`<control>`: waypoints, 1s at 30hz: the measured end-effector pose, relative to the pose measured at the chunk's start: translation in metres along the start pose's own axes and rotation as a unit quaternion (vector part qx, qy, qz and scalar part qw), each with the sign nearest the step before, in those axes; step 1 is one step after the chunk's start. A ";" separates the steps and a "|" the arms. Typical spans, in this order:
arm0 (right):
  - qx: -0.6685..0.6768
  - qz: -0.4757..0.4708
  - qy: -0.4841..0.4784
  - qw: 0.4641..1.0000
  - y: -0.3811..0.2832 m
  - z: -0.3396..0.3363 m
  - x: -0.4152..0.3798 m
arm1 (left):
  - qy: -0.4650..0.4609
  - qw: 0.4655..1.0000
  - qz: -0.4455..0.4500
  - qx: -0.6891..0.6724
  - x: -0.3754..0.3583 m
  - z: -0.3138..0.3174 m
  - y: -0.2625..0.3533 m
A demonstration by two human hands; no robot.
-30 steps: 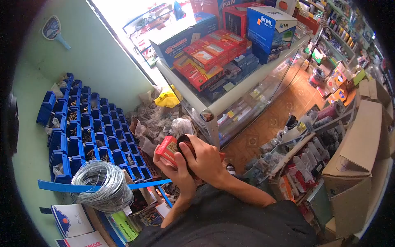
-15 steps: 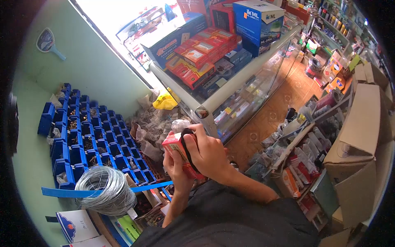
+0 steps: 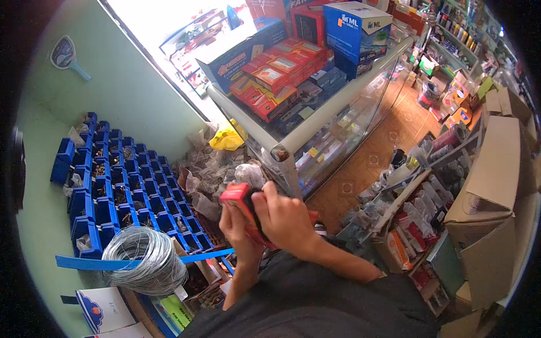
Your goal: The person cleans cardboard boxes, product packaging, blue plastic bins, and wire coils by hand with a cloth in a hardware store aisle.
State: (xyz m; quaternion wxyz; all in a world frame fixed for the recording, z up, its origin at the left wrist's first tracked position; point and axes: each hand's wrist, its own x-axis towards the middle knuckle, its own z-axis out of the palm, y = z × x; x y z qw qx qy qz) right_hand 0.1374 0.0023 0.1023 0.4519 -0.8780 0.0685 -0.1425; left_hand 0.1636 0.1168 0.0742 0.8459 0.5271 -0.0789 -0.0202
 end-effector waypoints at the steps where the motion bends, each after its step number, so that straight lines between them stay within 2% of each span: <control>1: -0.011 0.006 -0.024 1.000 -0.004 0.002 -0.007 | 0.027 1.000 0.012 0.008 0.008 -0.002 0.003; 3: -0.027 0.008 -0.073 0.997 -0.006 0.006 -0.018 | 0.067 0.996 0.038 -0.034 0.019 0.001 0.013; 6: -0.038 -0.005 -0.135 0.990 -0.002 0.004 -0.023 | 0.121 0.989 0.021 -0.079 0.029 -0.012 0.012; 9: -0.015 -0.033 -0.126 0.991 0.002 -0.001 -0.021 | 0.063 0.988 -0.041 -0.132 0.023 -0.031 -0.004; 12: -0.007 -0.074 -0.053 0.996 0.007 -0.001 -0.020 | 0.010 0.992 -0.112 -0.057 0.013 -0.029 -0.011; 15: 0.048 -0.193 0.119 0.973 0.012 0.006 -0.010 | -0.027 0.967 -0.191 -0.169 -0.010 -0.024 -0.027; 16: 0.090 -0.198 0.061 0.974 0.014 0.002 -0.011 | -0.003 0.954 -0.232 -0.188 -0.018 -0.010 -0.009; 19: 0.089 -0.277 -0.017 0.957 0.015 0.010 -0.009 | 0.003 0.909 -0.210 -0.361 -0.012 -0.004 -0.011; 20: 0.121 -0.244 -0.076 0.959 0.017 0.015 -0.017 | -0.113 0.865 -0.188 -0.451 0.001 -0.027 -0.026; 21: 0.102 -0.259 -0.092 0.956 0.018 0.017 -0.019 | -0.018 0.936 -0.218 -0.276 0.008 -0.027 -0.018; 23: 0.066 -0.288 -0.125 0.947 0.018 0.018 -0.023 | -0.105 0.872 -0.229 -0.419 0.018 -0.047 -0.023; 25: 0.056 -0.303 -0.110 0.945 0.016 0.016 -0.015 | -0.052 0.969 -0.087 -0.226 -0.008 -0.028 -0.029; 28: 0.067 -0.322 -0.089 0.940 0.016 0.009 0.007 | -0.034 0.991 -0.060 -0.111 -0.023 -0.016 -0.037; 30: 0.146 -0.288 -0.045 0.945 0.020 0.010 0.018 | -0.017 0.998 -0.044 -0.035 -0.029 -0.010 -0.037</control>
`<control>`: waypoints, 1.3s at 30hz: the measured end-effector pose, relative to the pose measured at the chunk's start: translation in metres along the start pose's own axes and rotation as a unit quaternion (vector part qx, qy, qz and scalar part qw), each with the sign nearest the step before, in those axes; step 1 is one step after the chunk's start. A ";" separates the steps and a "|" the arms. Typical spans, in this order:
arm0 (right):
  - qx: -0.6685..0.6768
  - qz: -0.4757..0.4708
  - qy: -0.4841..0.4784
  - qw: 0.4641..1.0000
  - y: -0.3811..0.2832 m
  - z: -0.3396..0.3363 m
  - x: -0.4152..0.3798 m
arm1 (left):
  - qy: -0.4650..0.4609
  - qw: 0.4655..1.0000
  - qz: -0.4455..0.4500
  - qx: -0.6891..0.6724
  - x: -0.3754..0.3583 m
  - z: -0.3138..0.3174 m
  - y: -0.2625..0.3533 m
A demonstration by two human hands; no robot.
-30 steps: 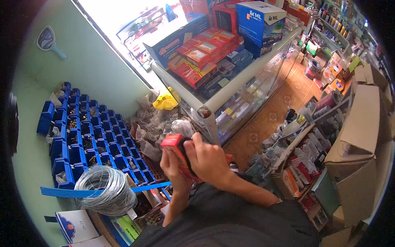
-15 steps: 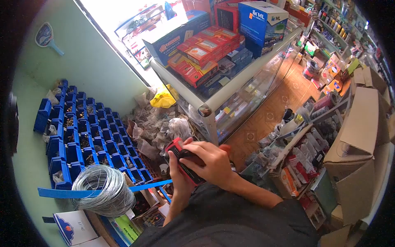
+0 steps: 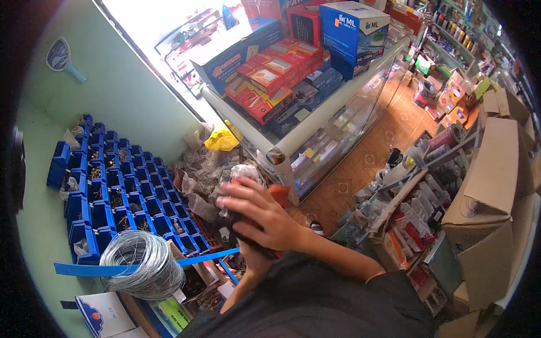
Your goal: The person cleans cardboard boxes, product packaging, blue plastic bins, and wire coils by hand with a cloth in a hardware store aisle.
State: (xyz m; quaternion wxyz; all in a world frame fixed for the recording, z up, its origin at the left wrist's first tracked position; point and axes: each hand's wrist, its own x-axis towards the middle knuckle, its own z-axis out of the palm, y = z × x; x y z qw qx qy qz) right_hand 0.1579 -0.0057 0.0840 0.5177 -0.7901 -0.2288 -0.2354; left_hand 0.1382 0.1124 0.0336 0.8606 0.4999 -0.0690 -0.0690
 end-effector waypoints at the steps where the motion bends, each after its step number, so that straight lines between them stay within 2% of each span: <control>1: 0.031 0.014 0.034 0.999 0.002 0.001 0.001 | 0.010 0.999 0.006 0.036 -0.001 0.005 0.004; 2: 0.118 0.067 0.047 0.990 -0.001 0.002 0.002 | -0.003 0.999 -0.048 -0.012 -0.003 0.008 0.014; 5: 0.201 0.106 0.078 0.971 0.003 0.014 -0.005 | 0.029 0.993 0.056 0.105 0.004 0.001 0.010; 6: 0.191 0.112 0.064 0.973 0.002 0.013 -0.006 | 0.055 0.989 0.075 0.111 0.004 0.009 0.011; 9: 0.157 0.124 0.031 0.979 -0.005 0.006 -0.004 | 0.056 0.986 0.112 0.114 0.008 0.006 0.005; 17: 0.088 0.117 0.003 0.989 -0.003 0.007 0.010 | 0.059 0.993 -0.005 -0.104 0.023 0.002 0.015; 18: 0.080 0.086 0.017 0.993 0.004 0.010 0.009 | 0.120 0.988 0.042 -0.084 0.034 0.007 0.015; 21: 0.073 0.039 -0.005 0.997 0.020 0.013 0.003 | 0.119 0.980 -0.003 -0.158 0.058 0.007 0.052; 22: 0.073 0.035 0.008 0.997 0.024 0.016 0.001 | 0.137 0.974 -0.055 -0.173 0.063 -0.003 0.057; 25: 0.062 0.014 -0.001 0.998 0.033 0.014 0.010 | 0.048 0.967 -0.073 -0.239 0.074 -0.019 0.041; 27: 0.019 -0.001 -0.007 1.000 0.038 0.008 0.027 | 0.031 0.979 -0.128 -0.155 0.065 -0.004 0.037; 29: -0.013 0.002 0.013 1.000 0.038 0.005 0.041 | 0.029 0.987 -0.095 -0.126 0.062 0.002 0.028; 30: -0.038 -0.016 0.017 0.999 0.035 0.003 0.048 | 0.040 0.979 -0.113 -0.167 0.064 0.001 0.026; 33: -0.019 0.008 0.048 0.999 0.033 0.015 0.039 | 0.021 0.996 -0.055 -0.072 0.075 -0.003 0.041; 35: 0.012 0.015 0.027 0.999 0.029 0.020 0.029 | 0.054 0.998 -0.017 -0.039 0.081 -0.003 0.050; 37: 0.037 0.038 0.026 0.998 0.026 0.020 0.025 | 0.091 0.993 0.009 -0.076 0.084 -0.002 0.051; 39: 0.058 0.077 0.042 0.994 0.024 0.021 0.025 | 0.058 0.996 0.031 -0.065 0.076 0.005 0.044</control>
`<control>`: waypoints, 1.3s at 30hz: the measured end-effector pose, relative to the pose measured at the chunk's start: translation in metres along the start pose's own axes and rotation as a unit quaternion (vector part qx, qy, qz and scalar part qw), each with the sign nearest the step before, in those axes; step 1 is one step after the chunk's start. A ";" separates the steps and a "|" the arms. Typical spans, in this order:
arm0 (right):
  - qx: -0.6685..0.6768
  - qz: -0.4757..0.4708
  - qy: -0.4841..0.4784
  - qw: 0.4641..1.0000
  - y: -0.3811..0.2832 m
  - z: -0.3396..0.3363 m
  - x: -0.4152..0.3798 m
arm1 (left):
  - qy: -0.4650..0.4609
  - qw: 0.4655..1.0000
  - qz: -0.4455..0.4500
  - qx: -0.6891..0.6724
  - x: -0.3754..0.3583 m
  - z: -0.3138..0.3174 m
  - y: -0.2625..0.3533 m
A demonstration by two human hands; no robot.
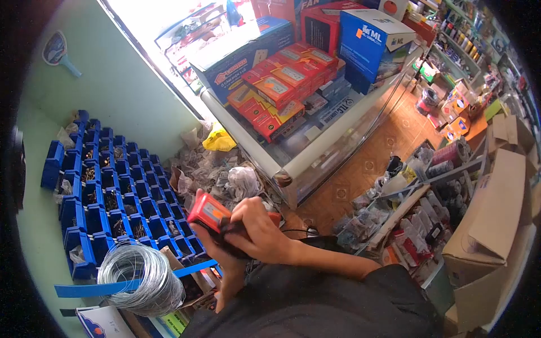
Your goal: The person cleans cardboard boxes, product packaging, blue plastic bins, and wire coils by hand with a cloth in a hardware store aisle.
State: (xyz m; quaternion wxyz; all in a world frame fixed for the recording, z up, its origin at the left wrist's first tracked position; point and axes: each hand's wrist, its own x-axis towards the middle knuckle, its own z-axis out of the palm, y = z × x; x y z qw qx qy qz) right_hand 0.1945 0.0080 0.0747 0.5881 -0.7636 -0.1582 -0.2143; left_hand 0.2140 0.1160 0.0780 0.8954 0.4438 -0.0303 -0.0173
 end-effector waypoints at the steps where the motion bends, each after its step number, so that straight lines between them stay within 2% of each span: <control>1: 0.047 0.065 0.035 0.996 0.003 0.002 0.001 | -0.017 1.000 0.011 0.005 -0.006 0.001 -0.004; 3: 0.144 0.193 0.104 0.965 0.013 0.009 0.005 | -0.085 0.984 0.065 0.141 -0.016 -0.004 -0.011; 4: 0.212 0.222 0.114 0.945 0.015 0.009 0.004 | -0.116 0.966 0.102 0.207 -0.019 -0.002 -0.011; 6: 0.341 0.276 0.130 0.889 0.015 0.006 0.001 | -0.137 0.891 0.205 0.382 -0.014 -0.002 0.006; 7: 0.362 0.313 0.128 0.869 0.011 0.004 -0.005 | -0.140 0.880 0.195 0.409 -0.009 -0.007 0.011; 10: 0.194 0.215 0.098 0.952 -0.002 -0.002 -0.019 | 0.012 0.942 0.151 0.301 -0.005 0.006 0.007; 12: 0.108 0.199 0.096 0.969 -0.011 -0.006 -0.014 | -0.051 0.963 0.159 0.212 -0.011 -0.002 -0.003; 14: 0.025 0.197 0.081 0.977 -0.013 -0.008 -0.014 | -0.023 0.938 0.187 0.292 -0.026 0.009 -0.004; 15: 0.011 0.197 0.089 0.976 -0.014 -0.007 -0.015 | -0.009 0.922 0.202 0.331 -0.029 0.012 -0.003; 17: -0.017 0.201 0.103 0.974 -0.017 0.000 -0.022 | -0.005 0.924 0.170 0.342 -0.027 0.010 0.001; 18: -0.012 0.221 0.075 0.972 -0.022 -0.002 -0.024 | -0.003 0.925 0.154 0.349 -0.027 0.007 0.004; 20: -0.007 0.256 0.017 0.966 -0.031 -0.012 -0.026 | 0.011 0.949 0.113 0.293 -0.019 0.002 0.012; 23: -0.048 0.258 -0.055 0.963 -0.032 -0.011 -0.038 | 0.031 0.977 0.046 0.204 -0.012 -0.003 0.021; 26: -0.107 0.253 -0.059 0.960 -0.036 -0.020 -0.027 | -0.024 0.994 0.034 0.098 -0.021 0.002 0.014; 27: -0.107 0.236 0.025 0.965 -0.024 -0.013 -0.026 | -0.103 0.986 0.030 0.128 -0.026 -0.004 0.009; 30: -0.092 0.206 0.080 0.971 -0.028 -0.022 -0.017 | -0.080 0.993 -0.018 0.087 -0.045 0.001 -0.003; 31: -0.096 0.211 0.080 0.969 -0.029 -0.019 -0.022 | -0.088 0.987 0.007 0.137 -0.041 -0.004 -0.005; 34: -0.179 0.234 0.033 0.955 -0.032 -0.013 -0.037 | -0.051 0.994 0.009 0.101 -0.029 0.005 0.001; 38: -0.227 0.224 -0.045 0.947 -0.034 -0.018 -0.038 | -0.031 0.996 0.013 0.084 -0.024 0.005 0.005; 39: -0.231 0.225 -0.021 0.946 -0.034 -0.021 -0.033 | -0.047 0.994 0.015 0.102 -0.027 0.004 0.000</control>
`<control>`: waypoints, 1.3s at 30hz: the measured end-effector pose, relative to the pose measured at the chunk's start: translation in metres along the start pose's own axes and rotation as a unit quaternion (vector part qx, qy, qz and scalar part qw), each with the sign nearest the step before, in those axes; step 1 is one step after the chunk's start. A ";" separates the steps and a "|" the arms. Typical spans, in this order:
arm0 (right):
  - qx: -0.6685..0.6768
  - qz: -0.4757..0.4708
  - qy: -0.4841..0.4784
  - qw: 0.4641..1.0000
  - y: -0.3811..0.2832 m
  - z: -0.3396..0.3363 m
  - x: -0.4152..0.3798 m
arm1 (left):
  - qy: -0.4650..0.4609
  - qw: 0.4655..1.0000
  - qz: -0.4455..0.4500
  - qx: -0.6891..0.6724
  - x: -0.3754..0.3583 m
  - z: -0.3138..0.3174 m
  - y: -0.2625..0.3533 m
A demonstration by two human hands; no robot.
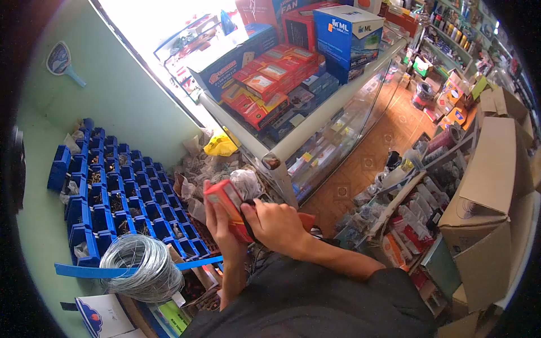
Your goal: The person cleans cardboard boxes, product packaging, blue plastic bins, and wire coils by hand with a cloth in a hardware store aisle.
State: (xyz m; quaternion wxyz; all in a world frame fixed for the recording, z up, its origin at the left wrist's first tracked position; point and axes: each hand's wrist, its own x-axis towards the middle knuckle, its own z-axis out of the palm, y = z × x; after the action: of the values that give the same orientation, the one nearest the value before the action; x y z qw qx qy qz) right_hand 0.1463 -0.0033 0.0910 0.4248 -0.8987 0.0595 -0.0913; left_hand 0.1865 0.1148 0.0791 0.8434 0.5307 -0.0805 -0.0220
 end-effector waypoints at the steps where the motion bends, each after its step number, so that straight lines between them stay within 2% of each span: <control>1: 0.001 0.006 0.022 1.000 -0.002 -0.006 0.009 | -0.015 1.000 0.003 0.018 -0.008 0.001 -0.007; 5: 0.065 -0.003 0.086 0.994 -0.004 -0.008 0.015 | -0.048 0.997 -0.005 0.059 -0.022 -0.003 -0.014; 6: 0.056 -0.005 0.072 0.996 -0.005 -0.005 0.010 | -0.050 0.995 0.009 0.090 -0.019 -0.005 -0.008; 10: 0.019 -0.018 0.003 1.000 -0.008 0.008 -0.012 | 0.043 0.997 0.024 -0.058 -0.001 -0.001 0.007; 13: 0.014 -0.049 0.012 0.999 -0.008 -0.001 -0.005 | 0.038 0.998 0.009 -0.044 -0.006 -0.004 -0.003; 14: 0.028 -0.032 0.029 0.999 -0.009 -0.009 0.001 | -0.028 0.999 -0.024 -0.019 -0.015 -0.001 0.001; 16: 0.055 0.000 0.062 0.997 -0.012 -0.022 0.012 | -0.048 0.998 -0.038 -0.031 -0.028 0.002 -0.006; 18: 0.067 -0.010 0.098 0.993 -0.007 -0.007 0.008 | -0.067 0.997 -0.035 -0.035 -0.028 -0.001 -0.011; 19: 0.072 -0.014 0.116 0.991 -0.006 0.000 0.002 | -0.039 0.998 -0.029 -0.034 -0.025 -0.001 -0.007; 23: 0.055 -0.029 -0.021 0.998 -0.004 0.005 -0.024 | 0.054 0.998 0.021 0.003 -0.004 -0.005 -0.002; 25: 0.067 -0.059 0.002 0.996 -0.004 0.007 -0.029 | 0.087 0.995 0.022 0.035 0.003 -0.009 -0.002; 27: 0.065 -0.082 0.004 0.995 -0.006 0.002 -0.029 | 0.044 0.995 0.027 0.080 0.002 -0.016 -0.009; 30: 0.051 -0.117 0.080 0.989 -0.003 0.011 -0.028 | -0.024 0.997 0.006 0.077 -0.008 -0.009 -0.007; 32: 0.095 -0.105 0.121 0.982 -0.003 0.010 -0.021 | -0.075 0.994 -0.041 0.063 -0.014 -0.007 -0.001; 35: 0.159 -0.091 0.179 0.967 0.002 0.009 -0.004 | -0.119 0.988 -0.012 0.095 -0.029 0.004 0.005; 38: 0.276 -0.037 0.180 0.943 0.003 0.016 -0.006 | -0.091 0.992 -0.006 0.082 -0.031 0.002 -0.001; 39: 0.266 -0.085 0.191 0.941 0.004 0.022 -0.010 | -0.077 0.994 -0.003 0.077 -0.030 0.001 -0.002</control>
State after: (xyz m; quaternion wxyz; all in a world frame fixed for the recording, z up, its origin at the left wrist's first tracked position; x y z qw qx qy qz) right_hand 0.1416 0.0129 0.0733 0.6195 -0.7204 0.0366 -0.3096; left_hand 0.1565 0.1167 0.0748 0.7913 0.5910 -0.1449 -0.0595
